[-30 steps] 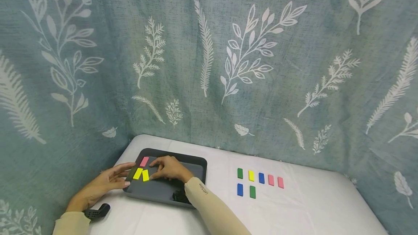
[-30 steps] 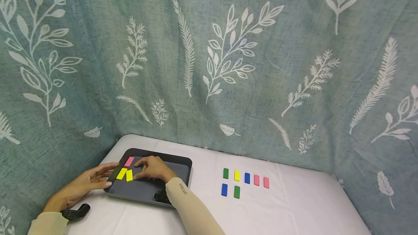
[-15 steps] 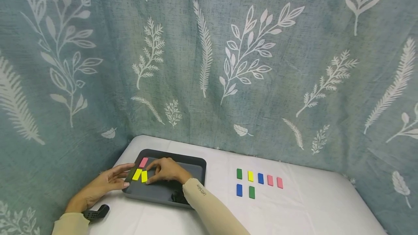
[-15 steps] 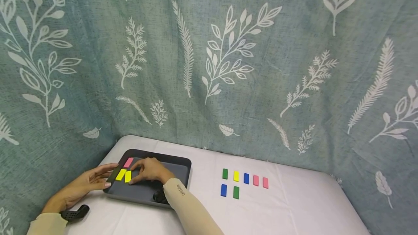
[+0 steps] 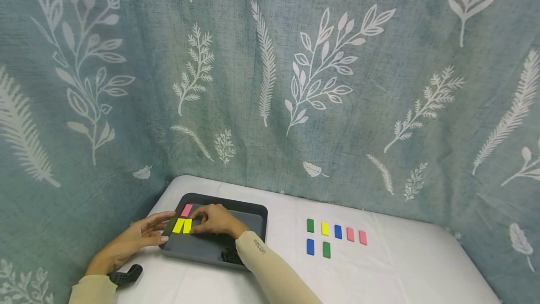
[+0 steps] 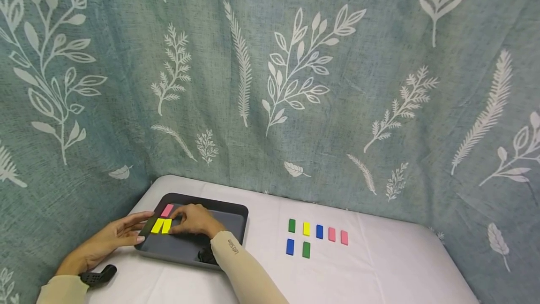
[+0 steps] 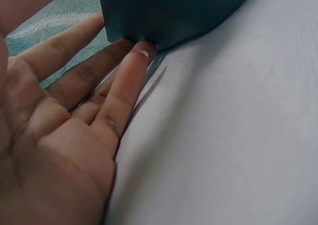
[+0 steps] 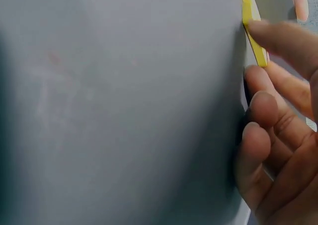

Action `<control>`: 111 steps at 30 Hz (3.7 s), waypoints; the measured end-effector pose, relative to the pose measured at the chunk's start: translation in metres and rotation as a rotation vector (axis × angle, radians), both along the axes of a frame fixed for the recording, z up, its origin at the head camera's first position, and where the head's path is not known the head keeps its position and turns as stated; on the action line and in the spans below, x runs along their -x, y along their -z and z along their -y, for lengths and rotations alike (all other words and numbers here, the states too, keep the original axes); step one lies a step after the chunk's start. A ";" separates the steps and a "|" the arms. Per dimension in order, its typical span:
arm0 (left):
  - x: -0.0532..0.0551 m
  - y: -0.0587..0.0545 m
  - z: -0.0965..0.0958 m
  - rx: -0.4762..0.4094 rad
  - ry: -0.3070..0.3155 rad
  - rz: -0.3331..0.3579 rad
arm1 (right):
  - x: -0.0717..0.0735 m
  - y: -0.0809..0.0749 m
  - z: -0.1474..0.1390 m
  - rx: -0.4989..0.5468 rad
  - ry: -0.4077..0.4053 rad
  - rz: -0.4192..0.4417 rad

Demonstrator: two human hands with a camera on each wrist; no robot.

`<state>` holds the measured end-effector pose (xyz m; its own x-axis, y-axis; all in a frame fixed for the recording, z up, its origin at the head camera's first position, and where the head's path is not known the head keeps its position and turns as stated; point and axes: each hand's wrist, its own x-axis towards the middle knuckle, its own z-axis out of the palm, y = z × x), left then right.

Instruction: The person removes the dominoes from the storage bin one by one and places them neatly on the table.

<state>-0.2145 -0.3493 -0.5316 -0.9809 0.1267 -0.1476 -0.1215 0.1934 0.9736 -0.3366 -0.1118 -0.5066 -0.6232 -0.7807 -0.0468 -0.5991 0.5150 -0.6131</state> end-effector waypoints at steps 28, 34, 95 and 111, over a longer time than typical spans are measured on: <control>0.003 -0.001 0.000 -0.014 0.017 -0.024 | 0.004 0.003 0.001 0.046 0.108 0.019; 0.003 -0.001 0.001 -0.016 0.004 -0.013 | 0.003 0.001 0.002 0.044 0.085 0.017; -0.003 -0.004 0.000 0.036 0.023 0.021 | -0.004 -0.041 -0.115 0.134 0.040 0.000; -0.003 -0.008 -0.005 0.041 0.042 0.003 | -0.009 -0.045 -0.175 0.157 0.096 -0.075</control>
<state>-0.2119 -0.3441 -0.5236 -0.9744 0.1619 -0.1561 -0.1149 0.2383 0.9644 -0.3274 0.0632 -0.4618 -0.6925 -0.7114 0.1201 -0.5987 0.4738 -0.6458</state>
